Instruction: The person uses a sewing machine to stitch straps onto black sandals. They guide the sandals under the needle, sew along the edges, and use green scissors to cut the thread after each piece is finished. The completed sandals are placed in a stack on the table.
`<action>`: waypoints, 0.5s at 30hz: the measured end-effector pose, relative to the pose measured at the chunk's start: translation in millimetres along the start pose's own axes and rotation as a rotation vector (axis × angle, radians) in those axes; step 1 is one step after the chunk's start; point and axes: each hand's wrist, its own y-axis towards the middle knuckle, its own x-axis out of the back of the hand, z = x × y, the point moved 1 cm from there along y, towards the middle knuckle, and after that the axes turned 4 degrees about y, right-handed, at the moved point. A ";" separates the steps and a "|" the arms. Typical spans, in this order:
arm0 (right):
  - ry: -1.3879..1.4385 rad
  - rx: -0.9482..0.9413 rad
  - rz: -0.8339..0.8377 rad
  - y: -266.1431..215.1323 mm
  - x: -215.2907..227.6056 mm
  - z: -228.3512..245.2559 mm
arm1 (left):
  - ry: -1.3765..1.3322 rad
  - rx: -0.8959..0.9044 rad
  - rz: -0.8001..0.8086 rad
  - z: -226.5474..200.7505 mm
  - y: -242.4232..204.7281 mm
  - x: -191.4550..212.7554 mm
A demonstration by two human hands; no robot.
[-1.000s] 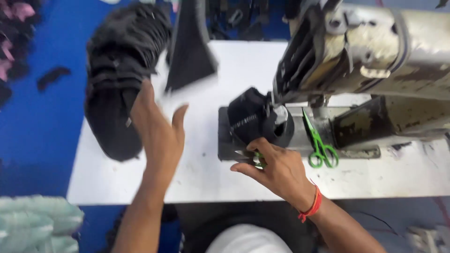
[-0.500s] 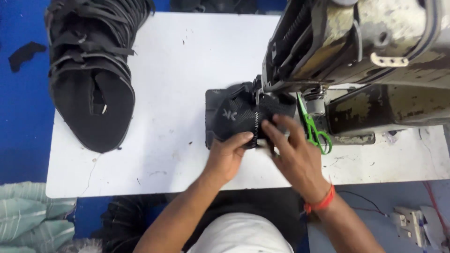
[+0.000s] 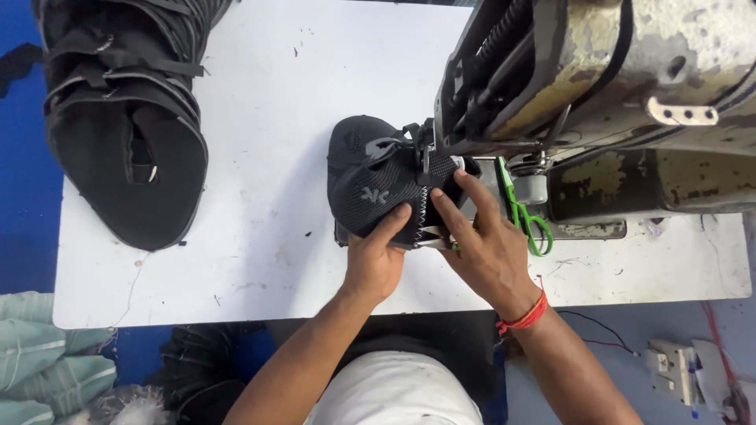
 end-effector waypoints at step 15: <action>-0.010 0.118 -0.075 -15.0 -7.5 -16.8 | 0.215 -0.077 -0.018 -16.6 -8.7 0.1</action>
